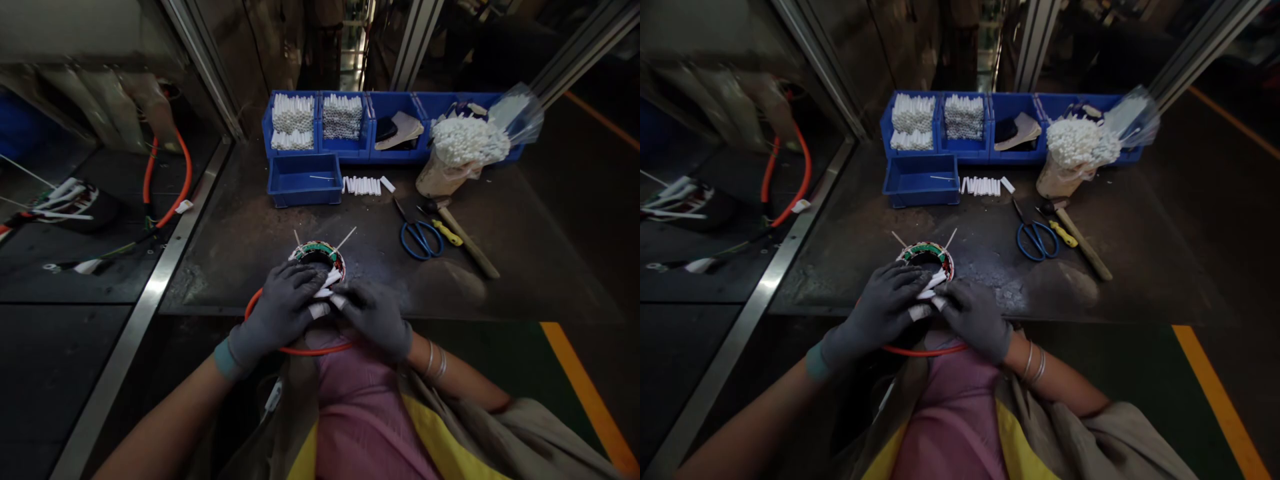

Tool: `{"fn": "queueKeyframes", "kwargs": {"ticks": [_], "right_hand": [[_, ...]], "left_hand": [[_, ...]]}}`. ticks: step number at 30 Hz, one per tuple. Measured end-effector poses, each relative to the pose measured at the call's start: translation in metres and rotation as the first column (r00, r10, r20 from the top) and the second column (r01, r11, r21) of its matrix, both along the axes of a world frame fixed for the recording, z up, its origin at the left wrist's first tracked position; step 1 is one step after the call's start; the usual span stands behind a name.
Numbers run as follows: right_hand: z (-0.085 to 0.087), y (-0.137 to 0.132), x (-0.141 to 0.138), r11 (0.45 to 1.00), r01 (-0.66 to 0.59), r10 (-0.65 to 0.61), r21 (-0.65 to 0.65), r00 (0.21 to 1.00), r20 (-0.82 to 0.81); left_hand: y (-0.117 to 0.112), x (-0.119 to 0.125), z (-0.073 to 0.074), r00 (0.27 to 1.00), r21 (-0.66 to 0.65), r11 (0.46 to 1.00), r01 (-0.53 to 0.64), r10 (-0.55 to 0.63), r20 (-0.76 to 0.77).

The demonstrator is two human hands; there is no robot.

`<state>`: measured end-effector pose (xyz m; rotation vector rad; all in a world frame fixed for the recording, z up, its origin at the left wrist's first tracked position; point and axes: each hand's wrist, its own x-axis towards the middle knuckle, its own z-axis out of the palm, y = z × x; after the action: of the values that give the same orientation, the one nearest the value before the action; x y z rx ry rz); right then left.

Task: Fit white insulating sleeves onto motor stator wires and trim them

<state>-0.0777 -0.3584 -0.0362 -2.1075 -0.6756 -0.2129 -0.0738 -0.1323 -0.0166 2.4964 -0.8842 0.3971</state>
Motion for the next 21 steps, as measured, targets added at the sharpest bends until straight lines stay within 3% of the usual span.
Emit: {"fn": "queueKeyframes", "kwargs": {"ticks": [3, 6, 7, 9, 11, 12, 17, 21], "right_hand": [[0.004, -0.006, 0.024, 0.998, 0.025, -0.024, -0.054, 1.000, 0.015], [0.013, -0.014, 0.053, 0.984, -0.138, 0.145, -0.113, 0.988, 0.052], [0.017, -0.015, 0.062, 0.957, -0.254, 0.259, -0.143, 0.966, 0.019], [0.024, -0.015, 0.078, 0.850, -0.490, 0.478, -0.193, 0.872, -0.108], [0.028, -0.012, 0.089, 0.756, -0.624, 0.584, -0.200, 0.780, -0.224], [0.029, -0.011, 0.093, 0.746, -0.640, 0.593, -0.184, 0.765, -0.253], [0.013, -0.009, 0.090, 0.889, -0.458, 0.446, 0.031, 0.846, -0.291], [0.004, -0.014, 0.087, 0.893, -0.438, 0.449, 0.101, 0.856, -0.256]], "left_hand": [[-0.002, 0.003, 0.007, 0.995, -0.075, 0.997, -0.004, -0.004, -0.096], [-0.005, 0.005, 0.010, 0.985, -0.104, 0.994, -0.026, 0.007, -0.172], [-0.006, 0.005, 0.009, 0.983, -0.108, 0.993, -0.038, 0.018, -0.182], [-0.008, 0.004, 0.007, 0.984, -0.116, 0.991, -0.068, 0.047, -0.171], [-0.010, 0.002, 0.004, 0.985, -0.125, 0.987, -0.099, 0.080, -0.150], [-0.012, 0.001, 0.003, 0.985, -0.129, 0.985, -0.117, 0.099, -0.138], [-0.018, -0.004, 0.002, 0.965, -0.145, 0.958, -0.246, 0.229, -0.126], [-0.015, 0.001, 0.010, 0.965, -0.120, 0.974, -0.194, 0.167, -0.203]]}}
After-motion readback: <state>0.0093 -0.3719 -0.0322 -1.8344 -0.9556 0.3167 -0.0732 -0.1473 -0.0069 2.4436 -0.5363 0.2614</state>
